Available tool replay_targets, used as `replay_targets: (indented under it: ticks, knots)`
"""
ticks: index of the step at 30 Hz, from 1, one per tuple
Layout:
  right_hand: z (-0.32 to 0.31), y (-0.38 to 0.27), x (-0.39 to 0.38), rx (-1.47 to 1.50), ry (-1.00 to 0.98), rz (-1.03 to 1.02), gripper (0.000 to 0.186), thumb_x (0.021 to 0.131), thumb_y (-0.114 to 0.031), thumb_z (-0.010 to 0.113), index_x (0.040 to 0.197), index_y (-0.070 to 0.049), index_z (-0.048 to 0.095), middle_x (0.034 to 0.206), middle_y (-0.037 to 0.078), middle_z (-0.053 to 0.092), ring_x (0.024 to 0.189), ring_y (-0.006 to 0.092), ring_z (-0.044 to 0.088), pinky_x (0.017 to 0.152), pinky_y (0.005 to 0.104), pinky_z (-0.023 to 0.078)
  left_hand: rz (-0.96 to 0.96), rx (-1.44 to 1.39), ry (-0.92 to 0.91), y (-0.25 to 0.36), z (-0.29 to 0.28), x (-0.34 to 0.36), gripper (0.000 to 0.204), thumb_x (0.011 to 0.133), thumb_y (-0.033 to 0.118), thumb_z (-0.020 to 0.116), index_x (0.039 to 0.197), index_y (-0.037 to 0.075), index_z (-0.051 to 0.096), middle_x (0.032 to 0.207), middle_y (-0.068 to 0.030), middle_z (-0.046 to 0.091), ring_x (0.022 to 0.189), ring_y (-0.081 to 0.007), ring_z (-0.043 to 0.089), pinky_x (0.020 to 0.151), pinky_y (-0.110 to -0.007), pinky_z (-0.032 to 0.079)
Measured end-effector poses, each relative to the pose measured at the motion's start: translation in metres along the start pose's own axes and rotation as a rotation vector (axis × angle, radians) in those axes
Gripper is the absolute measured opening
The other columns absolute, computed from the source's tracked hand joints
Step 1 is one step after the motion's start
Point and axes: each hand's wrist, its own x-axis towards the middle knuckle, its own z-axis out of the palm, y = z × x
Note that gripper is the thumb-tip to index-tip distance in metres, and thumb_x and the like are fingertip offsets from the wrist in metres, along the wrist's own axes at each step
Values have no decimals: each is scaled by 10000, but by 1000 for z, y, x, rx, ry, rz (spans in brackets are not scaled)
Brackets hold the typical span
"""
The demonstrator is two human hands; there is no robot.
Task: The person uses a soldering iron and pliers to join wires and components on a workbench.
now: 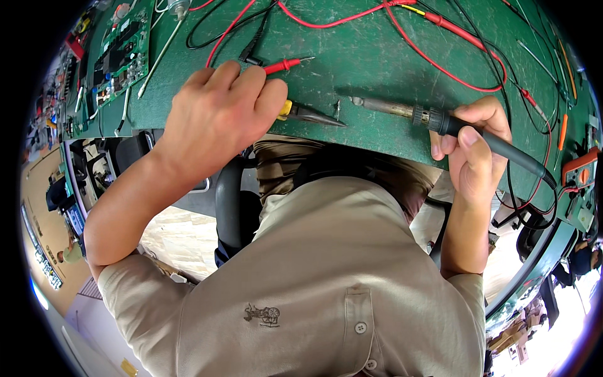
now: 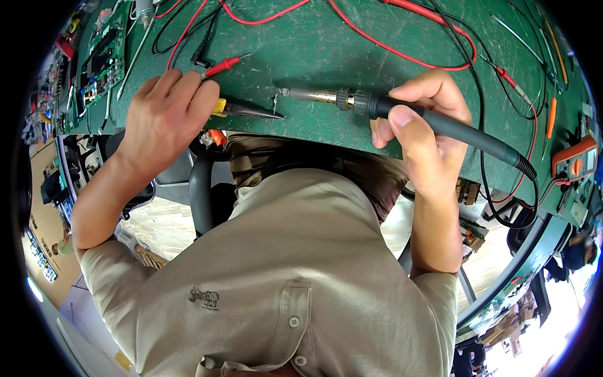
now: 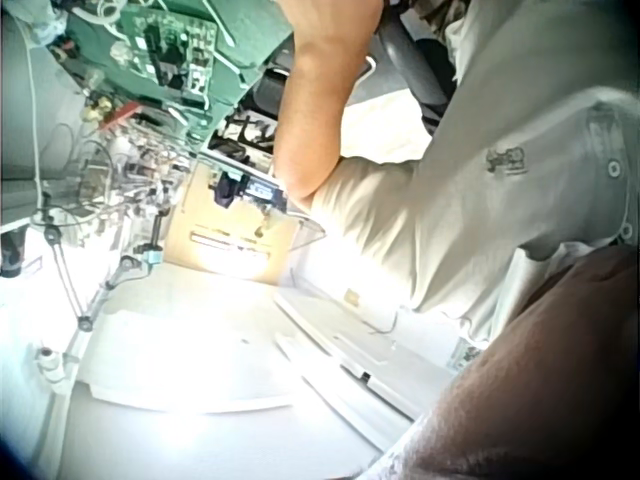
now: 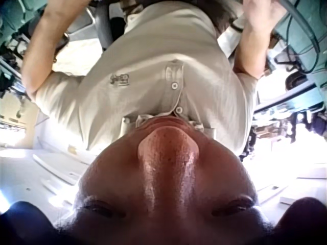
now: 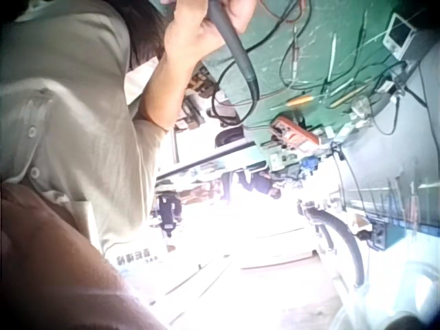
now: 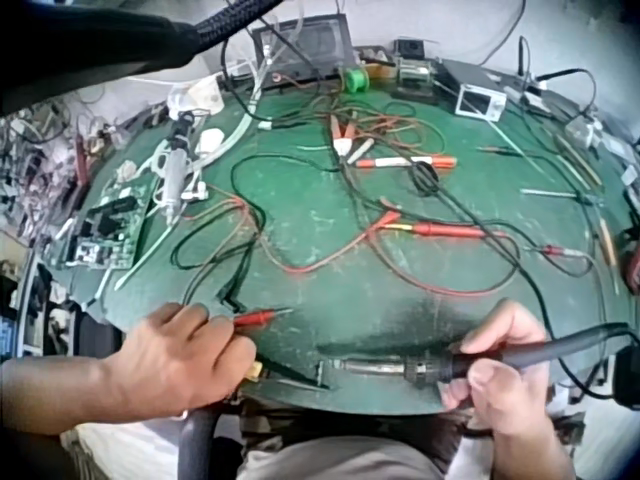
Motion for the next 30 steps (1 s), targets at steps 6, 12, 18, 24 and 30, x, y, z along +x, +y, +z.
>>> replay_targets:
  ticks: [6, 12, 18, 24, 30]
  knots:
    - [-1, 2, 2, 30, -18, -5, 141, 842, -34, 558, 960, 29, 513, 663, 110, 570, 513, 152, 533, 488, 294, 458, 17, -56, -42, -7, -5, -6, 197, 649, 86, 632, 814, 78, 525, 722, -39, 501, 644, -202, 554, 566, -317, 461]
    - [-4, 3, 1, 129, -5, -17, 153, 854, -61, 567, 971, 22, 512, 642, 105, 550, 505, 163, 509, 474, 302, 438, 16, -62, -62, -11, -18, -8, 224, 628, 78, 634, 837, 61, 555, 747, -44, 566, 644, -211, 583, 601, -323, 467]
    - [-5, 1, -3, 160, 46, -18, 164, 858, -91, 558, 970, 17, 505, 631, 105, 529, 509, 184, 493, 498, 319, 433, 68, -177, -91, -21, -29, -4, 223, 656, 60, 652, 862, 49, 568, 772, -54, 598, 663, -241, 600, 601, -347, 484]
    - [-5, 0, -3, 171, 90, -13, 179, 857, -103, 551, 979, 21, 508, 621, 97, 498, 532, 189, 482, 528, 328, 428, -94, -401, -330, -14, -36, 5, 210, 689, 9, 653, 876, 22, 558, 793, -122, 605, 717, -324, 606, 605, -441, 482]
    - [-7, 1, -4, 157, 66, 0, 182, 859, -79, 579, 997, 24, 522, 639, 101, 535, 531, 182, 505, 526, 323, 448, -134, -503, -410, -18, -19, 10, 193, 696, 60, 663, 849, 6, 558, 719, -156, 596, 707, -361, 608, 591, -457, 473]
